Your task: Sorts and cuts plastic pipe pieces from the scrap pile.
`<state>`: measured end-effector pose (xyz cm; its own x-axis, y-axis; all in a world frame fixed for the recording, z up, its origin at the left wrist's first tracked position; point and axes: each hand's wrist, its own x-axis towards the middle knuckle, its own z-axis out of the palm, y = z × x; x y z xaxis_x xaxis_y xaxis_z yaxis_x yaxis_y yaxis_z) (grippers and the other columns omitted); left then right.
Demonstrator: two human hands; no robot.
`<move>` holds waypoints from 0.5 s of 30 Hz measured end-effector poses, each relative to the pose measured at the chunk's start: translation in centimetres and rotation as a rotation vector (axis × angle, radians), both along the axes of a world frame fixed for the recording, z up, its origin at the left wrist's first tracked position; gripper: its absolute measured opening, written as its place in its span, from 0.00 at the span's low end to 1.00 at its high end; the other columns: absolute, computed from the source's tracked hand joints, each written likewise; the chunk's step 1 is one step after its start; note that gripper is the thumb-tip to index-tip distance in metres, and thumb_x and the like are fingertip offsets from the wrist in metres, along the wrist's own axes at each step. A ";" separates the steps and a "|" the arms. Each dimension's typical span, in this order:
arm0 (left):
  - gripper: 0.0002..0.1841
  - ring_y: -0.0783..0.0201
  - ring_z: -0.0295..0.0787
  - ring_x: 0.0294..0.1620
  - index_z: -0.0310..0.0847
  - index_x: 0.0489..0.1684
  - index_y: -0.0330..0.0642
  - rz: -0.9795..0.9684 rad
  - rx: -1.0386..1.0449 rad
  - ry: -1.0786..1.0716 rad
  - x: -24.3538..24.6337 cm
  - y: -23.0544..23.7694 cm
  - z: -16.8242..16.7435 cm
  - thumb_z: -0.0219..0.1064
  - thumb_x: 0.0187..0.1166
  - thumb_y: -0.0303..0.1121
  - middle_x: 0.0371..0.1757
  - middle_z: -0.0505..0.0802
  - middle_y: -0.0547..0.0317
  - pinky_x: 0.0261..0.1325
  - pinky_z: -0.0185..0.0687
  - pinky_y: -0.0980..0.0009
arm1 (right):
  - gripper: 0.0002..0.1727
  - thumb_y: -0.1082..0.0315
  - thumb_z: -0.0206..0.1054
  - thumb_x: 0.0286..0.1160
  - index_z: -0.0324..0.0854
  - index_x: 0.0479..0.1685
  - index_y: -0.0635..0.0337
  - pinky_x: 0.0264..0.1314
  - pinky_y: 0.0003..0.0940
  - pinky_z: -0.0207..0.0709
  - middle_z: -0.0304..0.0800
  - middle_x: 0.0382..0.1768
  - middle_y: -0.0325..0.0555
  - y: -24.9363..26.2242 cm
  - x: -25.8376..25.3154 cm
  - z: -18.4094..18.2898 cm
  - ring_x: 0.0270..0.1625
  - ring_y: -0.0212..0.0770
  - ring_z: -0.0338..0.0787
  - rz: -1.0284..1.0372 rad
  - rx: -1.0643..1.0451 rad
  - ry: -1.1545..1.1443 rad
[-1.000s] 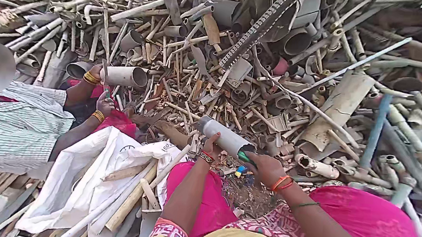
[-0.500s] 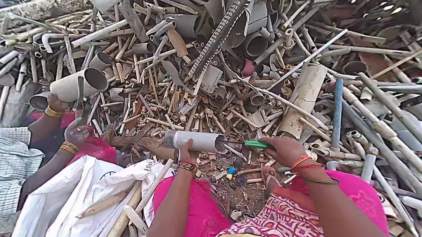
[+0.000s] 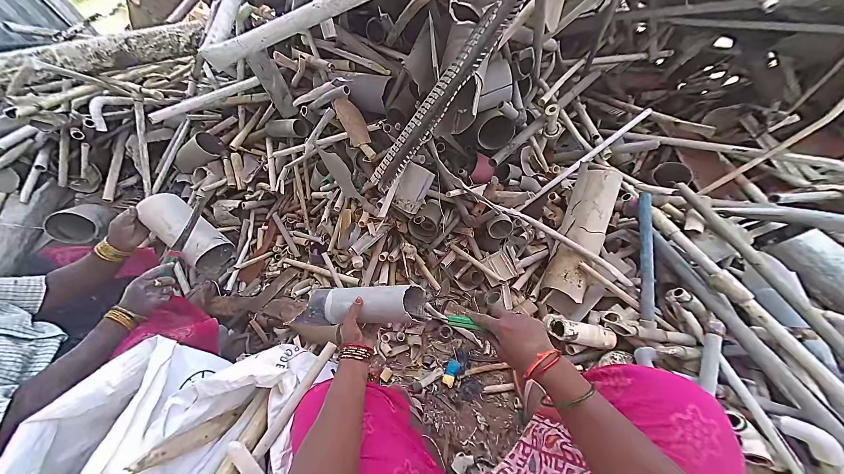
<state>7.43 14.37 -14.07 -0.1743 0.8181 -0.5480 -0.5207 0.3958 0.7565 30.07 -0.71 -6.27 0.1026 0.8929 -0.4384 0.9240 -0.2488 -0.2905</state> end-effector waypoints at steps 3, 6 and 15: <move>0.28 0.46 0.79 0.66 0.62 0.82 0.38 0.009 -0.004 0.003 -0.5 0.0 0.2 0.62 0.86 0.38 0.76 0.75 0.36 0.61 0.82 0.52 | 0.26 0.62 0.58 0.90 0.72 0.87 0.42 0.67 0.71 0.72 0.83 0.71 0.67 -0.5 3.4 1.0 0.71 0.71 0.83 -0.114 0.015 -0.019; 0.26 0.48 0.81 0.63 0.64 0.80 0.38 -0.009 -0.011 -0.020 -0.7 0.5 -0.9 0.62 0.86 0.38 0.72 0.78 0.38 0.58 0.83 0.55 | 0.27 0.60 0.58 0.90 0.70 0.88 0.41 0.70 0.71 0.70 0.82 0.73 0.66 0.3 2.6 -0.2 0.73 0.70 0.82 -0.125 -0.019 0.019; 0.24 0.51 0.82 0.60 0.63 0.80 0.37 -0.039 0.026 -0.059 -0.6 -0.5 -0.2 0.60 0.87 0.31 0.71 0.78 0.39 0.59 0.82 0.57 | 0.26 0.56 0.59 0.91 0.73 0.83 0.55 0.74 0.67 0.70 0.84 0.71 0.65 5.0 -1.0 -2.4 0.74 0.66 0.82 -0.040 -0.013 0.192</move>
